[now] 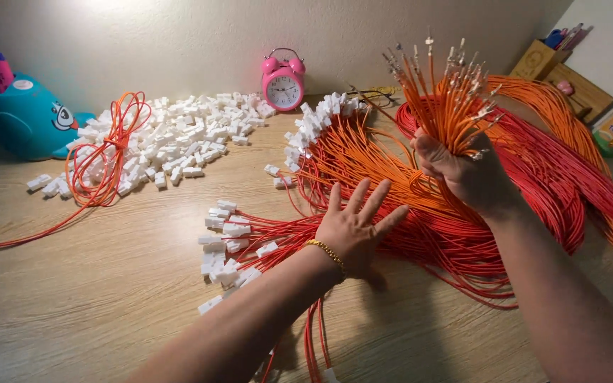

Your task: The person assembles orange and red wires with white plastic connectors on a wooden table. They repeatedly pick up a wire, insert the stripped end into a connector, and place the finished assembly on the table. The camera remains static in an overhead view throughout the process.

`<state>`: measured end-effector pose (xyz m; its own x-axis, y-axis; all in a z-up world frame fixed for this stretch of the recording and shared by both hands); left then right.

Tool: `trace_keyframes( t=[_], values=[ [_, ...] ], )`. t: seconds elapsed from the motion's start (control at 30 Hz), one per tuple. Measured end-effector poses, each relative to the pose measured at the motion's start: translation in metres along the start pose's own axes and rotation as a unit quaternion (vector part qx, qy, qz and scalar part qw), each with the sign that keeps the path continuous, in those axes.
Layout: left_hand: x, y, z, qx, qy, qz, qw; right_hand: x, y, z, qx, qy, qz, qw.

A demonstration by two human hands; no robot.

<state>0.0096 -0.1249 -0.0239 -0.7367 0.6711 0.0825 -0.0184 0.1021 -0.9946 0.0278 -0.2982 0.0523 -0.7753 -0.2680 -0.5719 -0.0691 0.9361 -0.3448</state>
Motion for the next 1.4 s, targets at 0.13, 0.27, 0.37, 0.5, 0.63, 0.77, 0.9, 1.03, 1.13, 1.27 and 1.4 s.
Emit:
trace_keyframes(
  t=[0.13, 0.27, 0.37, 0.5, 0.63, 0.77, 0.9, 1.03, 1.13, 1.27, 1.4],
  values=[
    [-0.037, 0.011, 0.012, -0.025, 0.011, -0.019, 0.999, 0.001, 0.004, -0.023, 0.034, 0.02, 0.016, 0.999],
    [-0.06, 0.015, 0.02, 0.018, 0.023, -0.04, 0.999, 0.0, 0.012, -0.041, 0.062, 0.007, 0.032, 0.998],
    [-0.082, 0.038, 0.021, 0.025, 0.043, 0.065, 0.997, -0.006, 0.025, -0.048, -0.035, -0.014, 0.022, 0.999],
    [-0.128, 0.105, 0.021, 0.148, 0.022, 0.249, 0.957, -0.007, 0.064, 0.0, -0.116, -0.054, -0.057, 0.99],
    [-0.142, 0.122, 0.034, 0.305, -0.027, 0.39, 0.869, 0.003, 0.101, -0.007, -0.043, -0.143, -0.104, 0.983],
    [-0.079, 0.06, 0.032, 0.537, -0.122, 0.171, 0.817, 0.029, 0.103, -0.001, 0.023, -0.04, -0.152, 0.987],
    [-0.058, 0.103, -0.025, -0.056, -0.023, -0.007, 0.998, 0.054, 0.101, -0.019, -0.006, -0.088, -0.218, 0.972],
    [0.05, 0.061, -0.029, 0.051, -0.027, -0.093, 0.994, 0.063, 0.099, -0.047, -0.018, -0.123, -0.271, 0.954],
    [0.103, 0.06, -0.029, 0.057, 0.03, -0.111, 0.992, 0.069, 0.104, -0.048, 0.04, -0.138, -0.311, 0.939],
    [0.142, 0.066, -0.01, 0.164, 0.165, 0.173, 0.957, 0.067, 0.102, -0.049, -0.003, -0.079, -0.308, 0.948],
    [0.154, 0.04, 0.002, 0.184, 0.213, 0.189, 0.941, 0.087, 0.079, -0.006, -0.16, 0.094, -0.24, 0.953]
  ],
)
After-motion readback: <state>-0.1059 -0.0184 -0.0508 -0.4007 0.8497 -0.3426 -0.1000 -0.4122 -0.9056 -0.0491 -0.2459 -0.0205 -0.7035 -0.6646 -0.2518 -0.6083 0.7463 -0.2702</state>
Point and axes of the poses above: each hand's wrist, its own x-axis away from the middle knuckle, its own y-axis out of the palm, z = x × y, the point moved 1 cm from there along -x, towards the middle knuckle, and after that the axes turned 7 degrees about -y, right-handed, at the moved point
